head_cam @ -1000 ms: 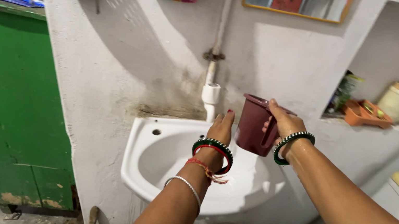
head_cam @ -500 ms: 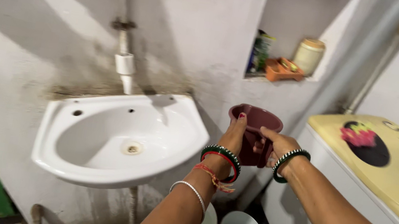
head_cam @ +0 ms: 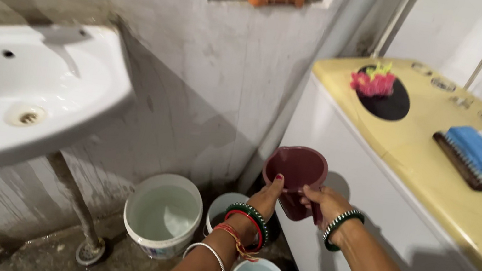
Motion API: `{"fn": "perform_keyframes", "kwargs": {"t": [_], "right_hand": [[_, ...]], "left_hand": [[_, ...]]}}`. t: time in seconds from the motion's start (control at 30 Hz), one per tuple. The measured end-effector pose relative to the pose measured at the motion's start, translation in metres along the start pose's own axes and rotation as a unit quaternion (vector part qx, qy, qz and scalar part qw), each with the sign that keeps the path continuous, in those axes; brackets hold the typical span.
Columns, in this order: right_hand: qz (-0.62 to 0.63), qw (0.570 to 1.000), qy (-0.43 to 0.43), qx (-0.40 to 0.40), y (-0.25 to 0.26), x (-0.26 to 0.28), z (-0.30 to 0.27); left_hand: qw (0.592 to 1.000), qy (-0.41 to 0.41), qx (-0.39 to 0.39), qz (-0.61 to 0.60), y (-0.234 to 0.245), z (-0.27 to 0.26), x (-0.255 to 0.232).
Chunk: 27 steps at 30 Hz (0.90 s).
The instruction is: The person scrubs a white wall-mounted sink with a pink sponge, focusing on the basin and edges. They then use a maroon cup to scoop water from a bucket and rinse the sink multiple times, pouring water over the sponge and into the basin.
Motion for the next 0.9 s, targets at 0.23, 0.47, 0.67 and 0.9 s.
{"fn": "perform_keyframes", "kwargs": {"t": [0.23, 0.47, 0.67, 0.9], "right_hand": [[0.003, 0.995, -0.099, -0.032, 0.044, -0.137, 0.030], [-0.120, 0.991, -0.053, -0.041, 0.028, -0.323, 0.071], [-0.645, 0.740, -0.141, 0.128, -0.014, -0.441, 0.073], [-0.759, 0.632, -0.035, 0.153, -0.046, -0.550, 0.095]], "left_hand": [[0.995, 0.078, -0.013, 0.063, -0.043, 0.057, 0.120], [0.976, 0.122, 0.014, 0.180, -0.057, 0.124, 0.336], [0.987, 0.075, 0.006, 0.141, -0.053, 0.163, 0.512], [0.980, 0.116, -0.030, 0.158, -0.030, 0.134, 0.539]]}}
Point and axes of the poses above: each hand's wrist, its own z-axis towards the middle knuckle, its own y-axis out of the back of the hand, x = y × z, the point moved 9 cm from there along z, towards the middle knuckle, and after that the axes turned 4 degrees about y, right-handed, at the moved point
